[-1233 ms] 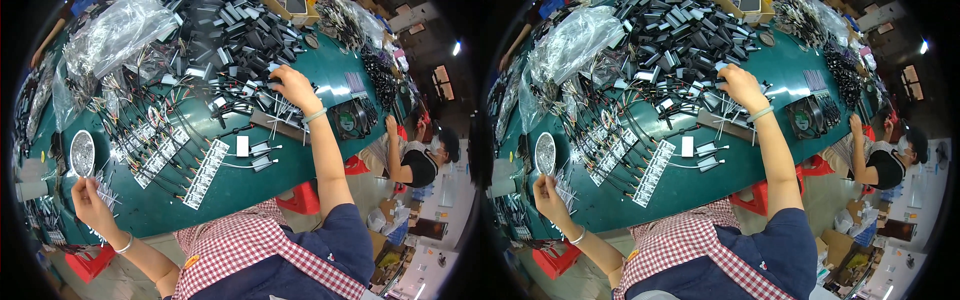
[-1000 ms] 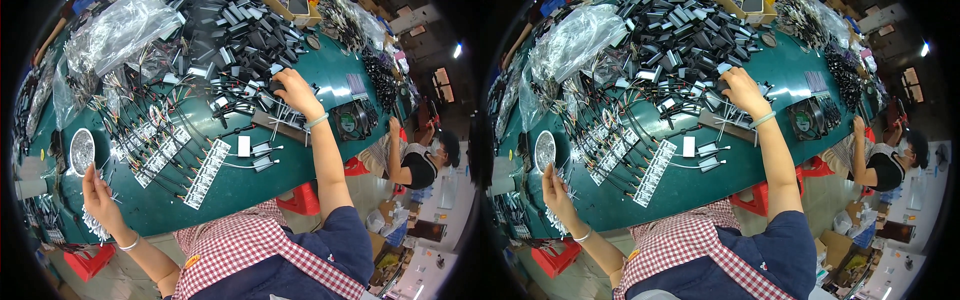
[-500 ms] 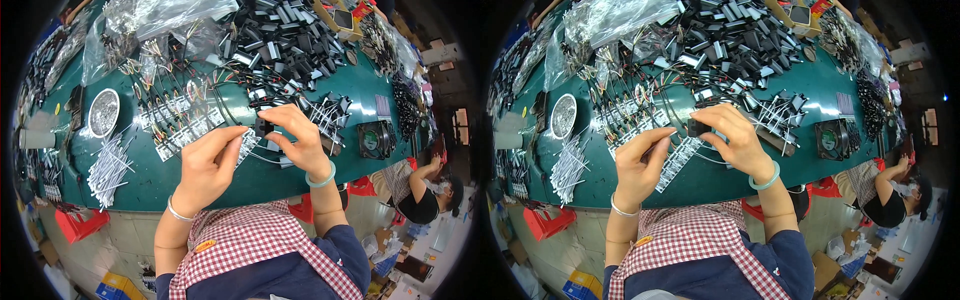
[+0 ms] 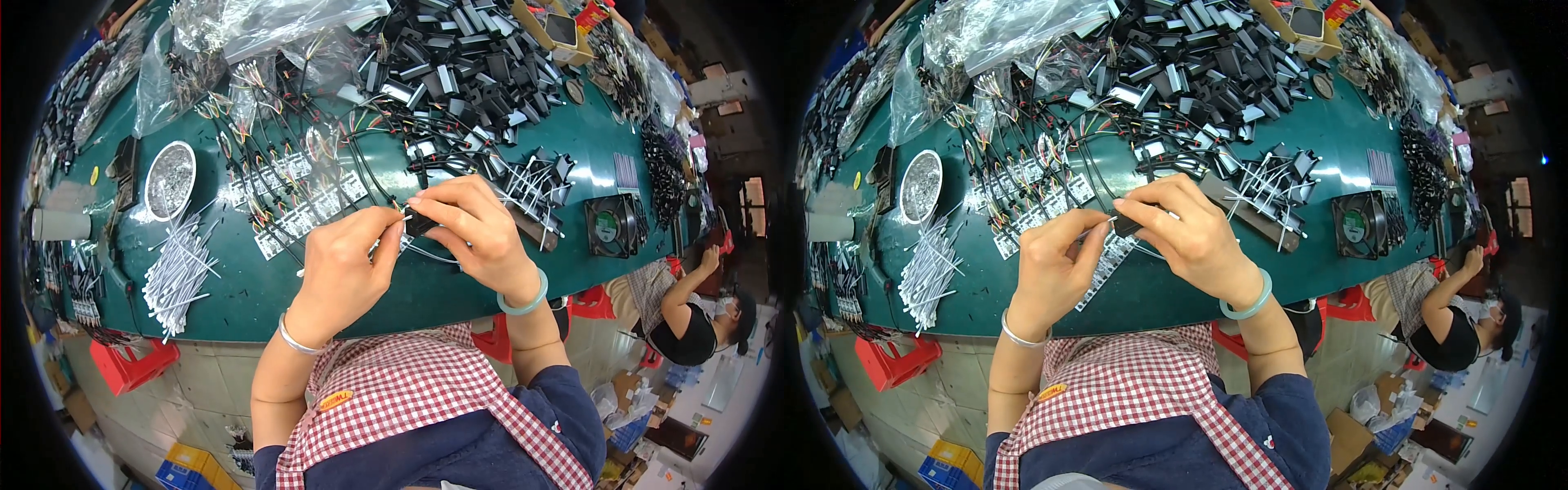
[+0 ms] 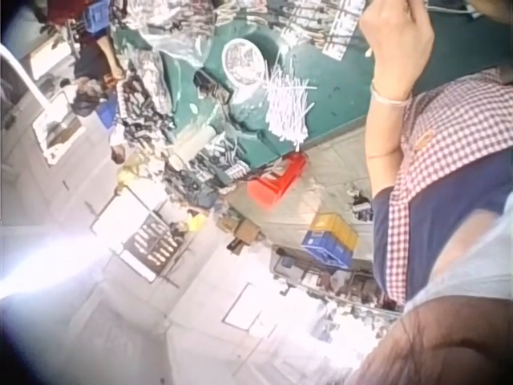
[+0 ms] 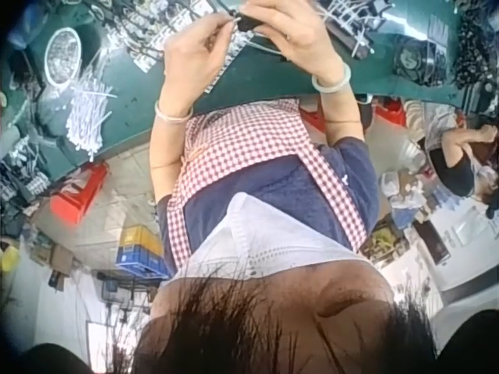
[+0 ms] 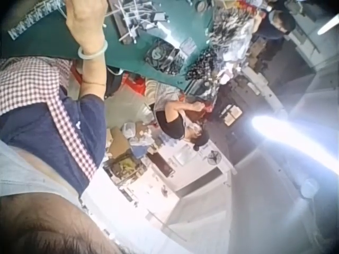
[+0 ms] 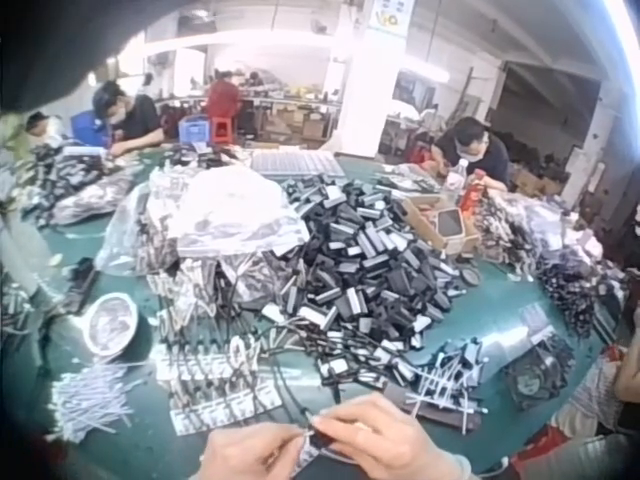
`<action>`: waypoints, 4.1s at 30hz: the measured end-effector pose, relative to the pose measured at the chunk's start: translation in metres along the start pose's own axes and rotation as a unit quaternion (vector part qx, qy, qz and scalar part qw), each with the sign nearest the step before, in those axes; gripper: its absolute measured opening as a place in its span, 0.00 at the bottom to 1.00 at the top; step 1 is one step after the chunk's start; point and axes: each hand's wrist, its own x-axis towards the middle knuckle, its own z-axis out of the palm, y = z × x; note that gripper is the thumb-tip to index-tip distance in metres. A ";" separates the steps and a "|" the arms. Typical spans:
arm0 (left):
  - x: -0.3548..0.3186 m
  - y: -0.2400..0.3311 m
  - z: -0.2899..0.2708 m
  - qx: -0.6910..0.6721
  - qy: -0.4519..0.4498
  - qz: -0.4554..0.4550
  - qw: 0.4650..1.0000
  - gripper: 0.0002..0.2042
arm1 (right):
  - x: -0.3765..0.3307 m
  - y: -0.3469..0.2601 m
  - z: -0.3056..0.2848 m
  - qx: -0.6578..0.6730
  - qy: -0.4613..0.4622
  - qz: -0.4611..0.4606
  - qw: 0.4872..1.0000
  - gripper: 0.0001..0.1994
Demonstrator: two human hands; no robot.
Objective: The person assembles small electronic components, wires, and plastic housings onto circuit boards by hand, securing them with zip ties on a factory production line.
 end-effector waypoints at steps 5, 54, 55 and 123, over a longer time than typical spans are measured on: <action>0.001 0.003 -0.001 0.055 -0.017 0.010 0.998 0.02 | -0.003 -0.004 0.001 -0.103 -0.002 -0.029 0.994 0.21; -0.099 -0.166 -0.138 0.488 0.167 -0.208 0.831 0.12 | -0.089 0.057 -0.059 -0.274 0.025 0.154 0.949 0.07; -0.102 -0.169 -0.140 0.520 0.160 -0.200 0.815 0.12 | -0.085 0.057 -0.058 -0.272 0.024 0.153 0.950 0.07; -0.021 0.003 -0.021 0.143 -0.059 0.053 0.987 0.13 | -0.009 -0.009 0.029 0.116 0.068 0.031 0.990 0.24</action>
